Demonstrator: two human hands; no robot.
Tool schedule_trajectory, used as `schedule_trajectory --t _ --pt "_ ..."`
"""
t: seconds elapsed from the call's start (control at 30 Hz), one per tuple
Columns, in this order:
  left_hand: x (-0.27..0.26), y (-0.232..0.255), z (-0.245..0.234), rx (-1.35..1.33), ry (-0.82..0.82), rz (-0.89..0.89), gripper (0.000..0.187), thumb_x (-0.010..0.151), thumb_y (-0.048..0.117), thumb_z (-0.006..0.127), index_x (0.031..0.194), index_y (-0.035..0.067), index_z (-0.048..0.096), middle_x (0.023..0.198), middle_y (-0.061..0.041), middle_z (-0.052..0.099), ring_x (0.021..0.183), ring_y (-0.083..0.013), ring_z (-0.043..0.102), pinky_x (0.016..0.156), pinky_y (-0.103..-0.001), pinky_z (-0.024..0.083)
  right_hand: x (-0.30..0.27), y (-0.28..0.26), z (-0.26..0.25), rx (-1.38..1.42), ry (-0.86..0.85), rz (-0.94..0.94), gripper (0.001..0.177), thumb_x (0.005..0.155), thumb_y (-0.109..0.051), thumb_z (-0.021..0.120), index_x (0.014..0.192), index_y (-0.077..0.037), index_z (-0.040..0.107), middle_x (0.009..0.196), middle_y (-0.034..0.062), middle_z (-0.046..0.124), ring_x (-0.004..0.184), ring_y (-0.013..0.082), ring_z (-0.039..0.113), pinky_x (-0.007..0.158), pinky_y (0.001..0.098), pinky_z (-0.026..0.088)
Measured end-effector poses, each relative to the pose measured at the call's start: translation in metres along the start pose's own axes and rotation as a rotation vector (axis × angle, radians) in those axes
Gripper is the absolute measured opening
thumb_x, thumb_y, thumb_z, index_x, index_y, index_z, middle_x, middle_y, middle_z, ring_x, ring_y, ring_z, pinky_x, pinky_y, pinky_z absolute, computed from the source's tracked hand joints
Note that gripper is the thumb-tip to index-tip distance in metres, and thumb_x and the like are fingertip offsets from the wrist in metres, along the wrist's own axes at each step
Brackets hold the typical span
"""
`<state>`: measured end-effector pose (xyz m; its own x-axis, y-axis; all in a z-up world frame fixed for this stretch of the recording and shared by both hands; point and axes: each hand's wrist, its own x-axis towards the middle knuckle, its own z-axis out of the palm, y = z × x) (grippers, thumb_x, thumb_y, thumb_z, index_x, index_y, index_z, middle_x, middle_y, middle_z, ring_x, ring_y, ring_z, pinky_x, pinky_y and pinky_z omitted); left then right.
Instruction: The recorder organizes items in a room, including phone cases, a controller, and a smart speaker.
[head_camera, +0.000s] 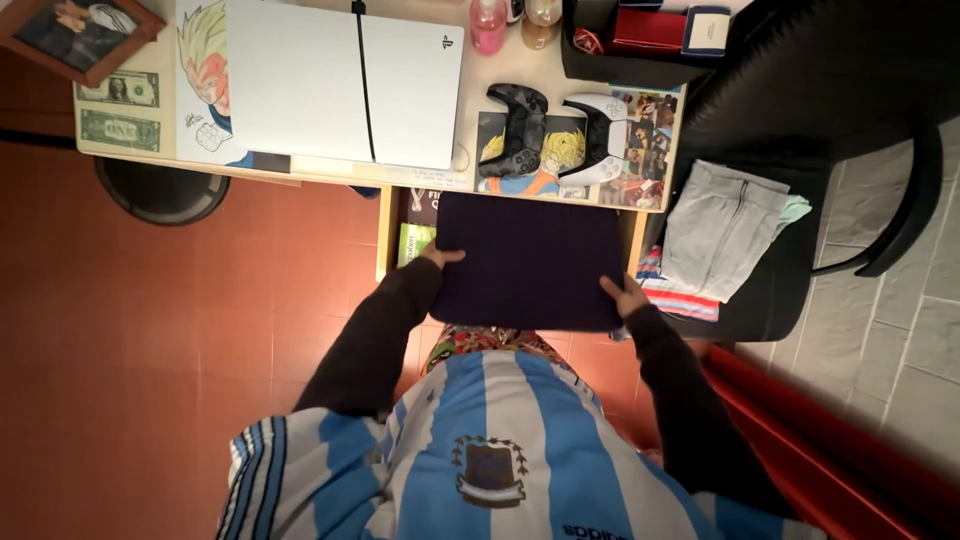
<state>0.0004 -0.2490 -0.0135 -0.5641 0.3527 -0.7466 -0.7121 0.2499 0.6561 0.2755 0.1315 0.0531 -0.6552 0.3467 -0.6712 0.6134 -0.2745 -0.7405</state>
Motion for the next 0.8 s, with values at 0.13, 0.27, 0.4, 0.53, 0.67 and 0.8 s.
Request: schedule_trajectory --t 0.13,0.27,0.4,0.53,0.67,0.8 --pt "0.065 -0.028 -0.001 -0.071 0.065 0.024 0.079 0.067 0.006 0.087 0.137 -0.006 0.051 0.125 -0.020 0.070 0.111 -0.0323 0.069 0.098 -0.042 0.057 0.046 0.007 -0.003 -0.099 0.065 -0.023 0.055 0.096 -0.028 0.070 0.140 0.003 0.057 0.124 0.0133 0.071 0.108 0.0217 0.067 0.096 0.0341 0.053" --pt "0.091 -0.026 0.001 0.119 0.158 0.173 0.086 0.072 0.017 0.091 0.143 -0.006 0.048 0.130 -0.020 0.067 0.117 -0.0312 0.066 0.102 -0.039 0.052 0.099 0.052 -0.012 -0.262 0.190 -0.150 0.057 0.095 -0.023 0.073 0.141 0.004 0.054 0.127 0.0175 0.068 0.113 0.0244 0.065 0.099 0.0350 0.051" --pt "0.088 -0.001 0.010 0.301 0.249 0.213 0.091 0.074 0.024 0.089 0.148 -0.003 0.045 0.132 -0.021 0.065 0.119 -0.0321 0.064 0.103 -0.038 0.051 0.095 0.033 0.007 -0.391 0.219 -0.208 0.067 0.086 -0.012 0.076 0.145 0.003 0.048 0.131 0.0206 0.065 0.119 0.0280 0.061 0.103 0.0372 0.048" --pt "0.103 -0.015 0.007 0.424 0.300 0.230 0.093 0.076 0.022 0.088 0.150 -0.005 0.038 0.134 -0.025 0.061 0.122 -0.0350 0.061 0.105 -0.040 0.048 0.096 0.031 0.016 -0.245 0.164 -0.138 0.071 0.081 -0.005 0.075 0.146 -0.001 0.048 0.130 0.0184 0.066 0.119 0.0281 0.063 0.103 0.0380 0.050" --pt "0.085 -0.002 0.010 0.469 0.341 0.224 0.086 0.078 0.018 0.086 0.147 -0.005 0.040 0.135 -0.026 0.058 0.125 -0.0370 0.059 0.109 -0.040 0.046 0.098 0.053 0.010 -0.153 0.178 -0.059 0.070 0.083 -0.001 0.075 0.146 -0.003 0.046 0.130 0.0173 0.064 0.117 0.0281 0.063 0.100 0.0383 0.050" --pt "0.079 -0.015 -0.020 0.396 0.301 0.338 0.069 0.081 0.009 0.078 0.143 0.000 0.050 0.135 -0.023 0.062 0.126 -0.0347 0.060 0.108 -0.041 0.046 0.048 0.039 0.009 0.113 0.142 0.071 0.039 0.088 -0.005 0.073 0.125 0.000 0.063 0.108 0.0158 0.070 0.091 0.0255 0.067 0.072 0.0398 0.057"
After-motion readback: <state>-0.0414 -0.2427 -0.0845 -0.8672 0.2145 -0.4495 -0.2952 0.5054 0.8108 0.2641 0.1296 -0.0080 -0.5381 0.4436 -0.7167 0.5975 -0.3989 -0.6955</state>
